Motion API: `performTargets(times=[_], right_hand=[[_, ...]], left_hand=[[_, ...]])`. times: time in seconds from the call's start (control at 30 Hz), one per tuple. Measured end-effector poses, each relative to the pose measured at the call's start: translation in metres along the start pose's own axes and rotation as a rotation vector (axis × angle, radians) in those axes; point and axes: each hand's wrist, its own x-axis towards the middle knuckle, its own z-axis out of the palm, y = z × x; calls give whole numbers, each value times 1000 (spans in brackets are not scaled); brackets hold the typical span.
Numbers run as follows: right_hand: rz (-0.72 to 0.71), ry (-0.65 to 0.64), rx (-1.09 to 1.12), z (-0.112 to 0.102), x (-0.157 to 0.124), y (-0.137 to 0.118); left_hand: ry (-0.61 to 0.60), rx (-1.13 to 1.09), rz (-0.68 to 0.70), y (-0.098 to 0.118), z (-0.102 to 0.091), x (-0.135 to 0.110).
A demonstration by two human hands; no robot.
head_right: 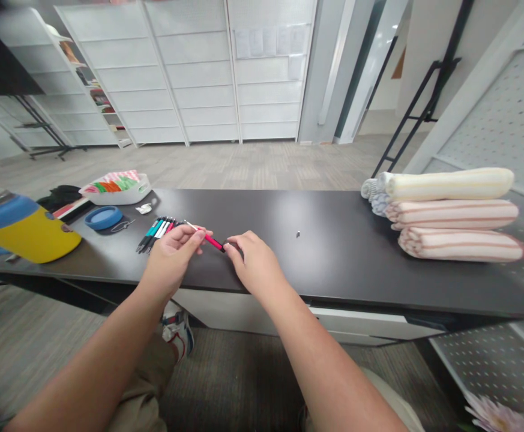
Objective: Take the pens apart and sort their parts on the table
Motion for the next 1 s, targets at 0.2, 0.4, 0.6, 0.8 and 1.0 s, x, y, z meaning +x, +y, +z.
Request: performTargets(times=[0.2,0.4,0.6,0.8,1.0], right_hand=[[52,-114,-361,18,8,-3],[28,-128,-427,23,14,-1],[-28,-163,-493,20,13,1],[-55,-163,-520,13,5,-1],[-29,-106,-247,8,-6,9]], left_hand=[[69,-41,-5,-4,-17,7],[74,-228,-63,2,-13,4],[24,-657,-249,10,-7,4],[15,-783,-303,14,-5,3],[-18,-720,-201,14,1,-1]])
